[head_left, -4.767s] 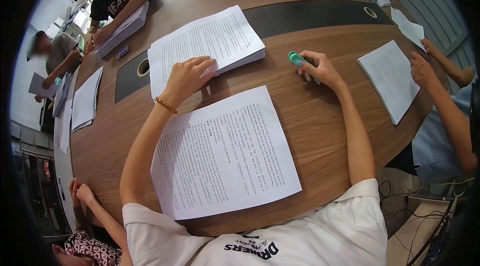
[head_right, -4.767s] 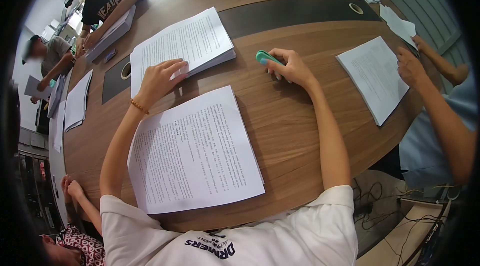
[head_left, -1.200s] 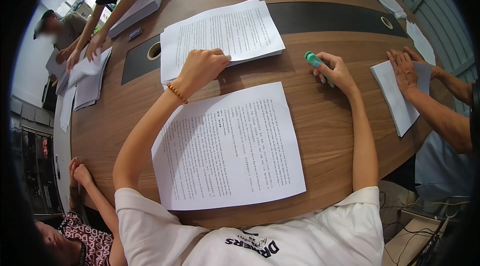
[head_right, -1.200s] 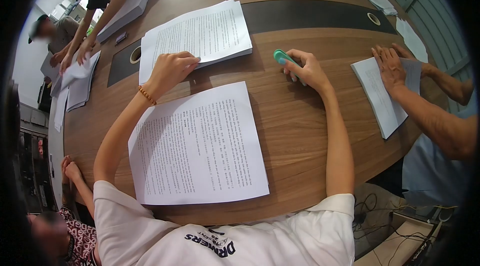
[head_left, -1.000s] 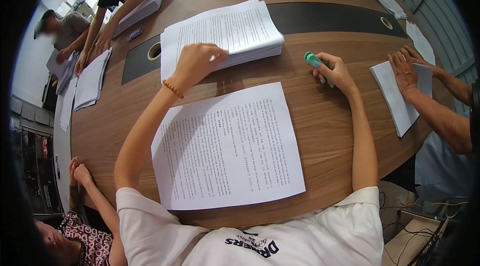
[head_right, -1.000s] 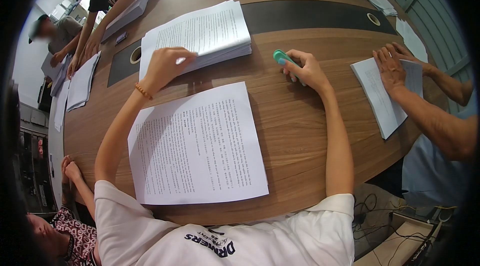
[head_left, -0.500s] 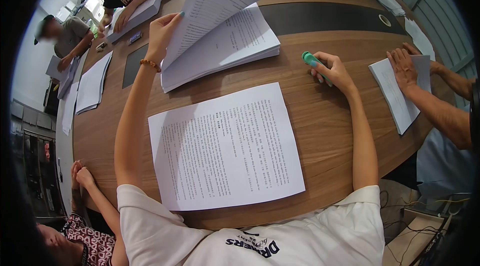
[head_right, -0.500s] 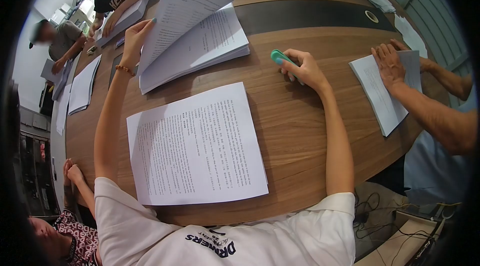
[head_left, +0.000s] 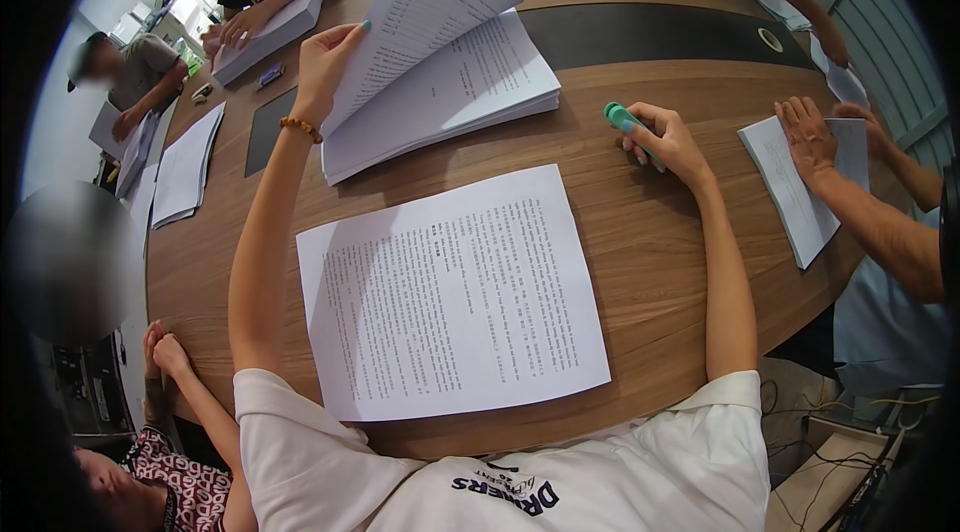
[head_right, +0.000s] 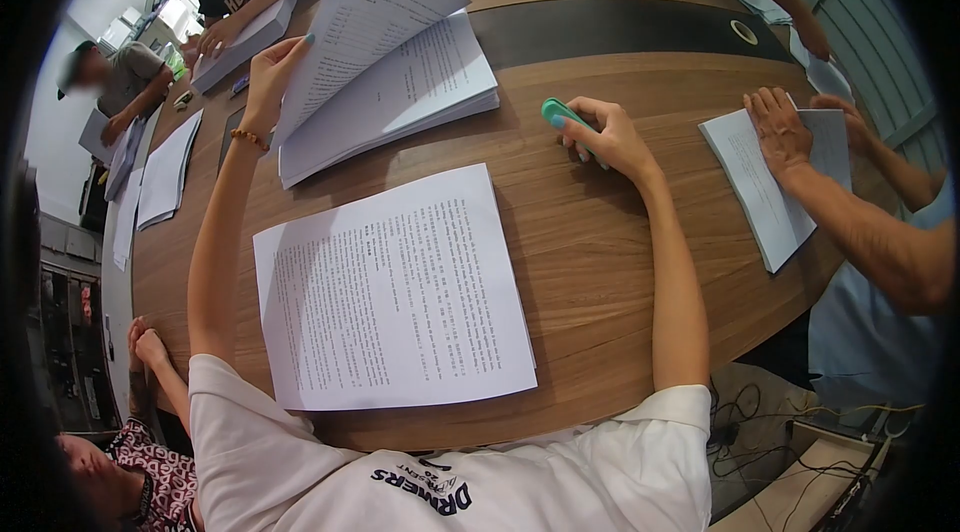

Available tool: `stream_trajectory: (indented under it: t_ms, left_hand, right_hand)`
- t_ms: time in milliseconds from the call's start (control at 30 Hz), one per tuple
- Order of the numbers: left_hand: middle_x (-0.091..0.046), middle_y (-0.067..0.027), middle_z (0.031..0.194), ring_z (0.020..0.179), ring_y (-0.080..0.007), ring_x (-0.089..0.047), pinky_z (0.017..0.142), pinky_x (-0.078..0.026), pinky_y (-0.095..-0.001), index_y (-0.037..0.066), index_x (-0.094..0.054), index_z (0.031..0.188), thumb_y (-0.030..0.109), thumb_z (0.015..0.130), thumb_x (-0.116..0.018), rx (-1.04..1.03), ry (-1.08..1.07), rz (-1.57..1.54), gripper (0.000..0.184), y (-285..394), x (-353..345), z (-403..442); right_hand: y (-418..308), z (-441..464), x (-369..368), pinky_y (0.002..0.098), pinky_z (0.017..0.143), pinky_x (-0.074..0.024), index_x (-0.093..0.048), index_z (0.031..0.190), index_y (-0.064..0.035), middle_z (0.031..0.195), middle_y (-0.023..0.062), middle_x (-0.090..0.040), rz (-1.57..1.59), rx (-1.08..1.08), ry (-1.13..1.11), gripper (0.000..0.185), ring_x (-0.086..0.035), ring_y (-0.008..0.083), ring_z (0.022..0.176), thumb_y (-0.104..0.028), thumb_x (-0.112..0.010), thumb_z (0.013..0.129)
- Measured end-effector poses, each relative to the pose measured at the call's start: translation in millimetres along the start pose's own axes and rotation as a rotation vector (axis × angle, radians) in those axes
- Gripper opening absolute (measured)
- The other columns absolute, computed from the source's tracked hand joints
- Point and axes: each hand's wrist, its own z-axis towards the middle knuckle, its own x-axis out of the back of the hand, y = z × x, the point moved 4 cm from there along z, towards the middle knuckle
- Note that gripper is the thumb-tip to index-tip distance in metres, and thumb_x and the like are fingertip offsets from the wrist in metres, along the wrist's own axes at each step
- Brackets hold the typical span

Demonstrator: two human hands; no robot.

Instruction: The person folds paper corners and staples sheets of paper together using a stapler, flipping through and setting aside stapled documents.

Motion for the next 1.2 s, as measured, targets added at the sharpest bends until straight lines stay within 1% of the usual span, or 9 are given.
stream_trajectory:
  t_ms: [133, 200, 267, 333, 367, 400, 533, 800, 1200]
  left_hand:
    - [-0.066, -0.004, 0.084, 0.07, -0.0055, -0.058, 0.062, -0.045, -0.017, -0.004, -0.066, 0.102, 0.025, 0.086, -0.065, -0.004, 0.009, -0.008, 0.033, -1.2, -2.8, -2.7]
    - [-0.067, -0.0029, 0.083, 0.069, -0.0062, -0.058, 0.061, -0.045, -0.0177, 0.0, -0.068, 0.101, 0.022, 0.086, -0.065, -0.183, 0.028, 0.112, 0.027, -0.3, -5.1, -4.3]
    - [-0.069, -0.0053, 0.075, 0.064, -0.0089, -0.061, 0.06, -0.049, -0.0218, 0.005, -0.071, 0.09, 0.013, 0.083, -0.064, -0.406, 0.044, 0.443, 0.013, 18.9, -18.7, -24.9]
    - [-0.07, -0.007, 0.079, 0.066, -0.0138, -0.065, 0.062, -0.051, -0.0249, 0.009, -0.071, 0.088, 0.01, 0.08, -0.063, -0.461, -0.109, 0.331, 0.011, 13.0, -37.4, -43.1]
    - [-0.07, -0.0076, 0.085, 0.073, -0.0154, -0.067, 0.065, -0.053, -0.026, 0.007, -0.07, 0.094, 0.007, 0.078, -0.064, -0.499, -0.215, 0.521, 0.017, 19.1, -45.4, -55.1]
    - [-0.069, -0.0074, 0.085, 0.072, -0.0184, -0.067, 0.064, -0.053, -0.0284, 0.008, -0.07, 0.089, 0.008, 0.079, -0.063, -0.648, -0.209, 0.576, 0.012, 16.7, -54.1, -63.4]
    - [-0.065, -0.0026, 0.076, 0.066, -0.019, -0.064, 0.055, -0.051, -0.0313, 0.011, -0.064, 0.073, 0.015, 0.081, -0.06, -0.796, -0.225, 0.764, 0.01, 4.1, -71.5, -84.1]
    - [-0.059, -0.0052, 0.066, 0.064, -0.021, -0.063, 0.053, -0.051, -0.0319, 0.01, -0.055, 0.057, 0.015, 0.071, -0.059, -0.899, -0.13, 0.881, 0.016, 6.3, -84.7, -93.9]
    - [-0.059, -0.0061, 0.066, 0.066, -0.0217, -0.064, 0.053, -0.049, -0.0335, 0.009, -0.058, 0.055, 0.019, 0.069, -0.061, -0.836, -0.113, 0.917, 0.017, -5.1, -97.0, -87.1]
  right_hand:
    - [-5.5, -1.1, -0.4, 0.02, 0.04, -0.0327, -0.062, 0.088, -0.0044, 0.065, 0.0012, -0.058, 0.018, -0.031, 0.017, 0.035, -0.049, 0.0057, 0.05, -0.039, -0.063, 0.083]
    - [-8.8, -3.0, 0.2, 0.0199, 0.04, -0.0325, -0.062, 0.088, -0.0047, 0.065, 0.0007, -0.057, 0.001, -0.051, 0.02, 0.033, -0.049, 0.0054, 0.051, -0.037, -0.063, 0.084]
    - [-8.1, -1.0, -1.2, 0.0182, 0.039, -0.0307, -0.061, 0.089, -0.0052, 0.066, -0.0008, -0.056, -0.025, -0.049, 0.019, 0.028, -0.048, 0.0036, 0.051, -0.033, -0.059, 0.087]
    - [-7.2, 1.2, -2.3, 0.0166, 0.037, -0.0289, -0.06, 0.091, -0.0051, 0.066, -0.0018, -0.055, -0.026, -0.006, 0.009, 0.025, -0.046, 0.0021, 0.05, -0.03, -0.056, 0.089]
    - [-10.1, 2.1, -2.3, 0.0165, 0.037, -0.0285, -0.06, 0.092, -0.0049, 0.066, -0.0018, -0.055, -0.019, 0.012, 0.003, 0.026, -0.045, 0.0022, 0.05, -0.03, -0.056, 0.089]
    - [-7.4, 3.5, -1.0, 0.0164, 0.037, -0.0284, -0.06, 0.093, -0.0045, 0.067, -0.0015, -0.054, -0.016, 0.006, -0.005, 0.027, -0.045, 0.0021, 0.05, -0.031, -0.056, 0.089]
    - [-10.1, 1.6, -4.2, 0.0181, 0.038, -0.0293, -0.059, 0.095, -0.005, 0.066, -0.0013, -0.053, -0.008, -0.028, -0.009, 0.026, -0.044, 0.0027, 0.05, -0.03, -0.058, 0.088]
    - [14.7, 5.9, 9.2, 0.0161, 0.041, -0.0311, -0.057, 0.103, -0.0036, 0.068, -0.0014, -0.052, -0.01, 0.023, -0.012, 0.037, -0.044, 0.0029, 0.052, -0.038, -0.057, 0.088]
    - [53.5, 12.3, 29.7, 0.0161, 0.044, -0.0327, -0.056, 0.107, -0.0037, 0.072, -0.0006, -0.054, 0.002, -0.024, 0.09, 0.045, -0.047, 0.0037, 0.054, -0.042, -0.06, 0.085]
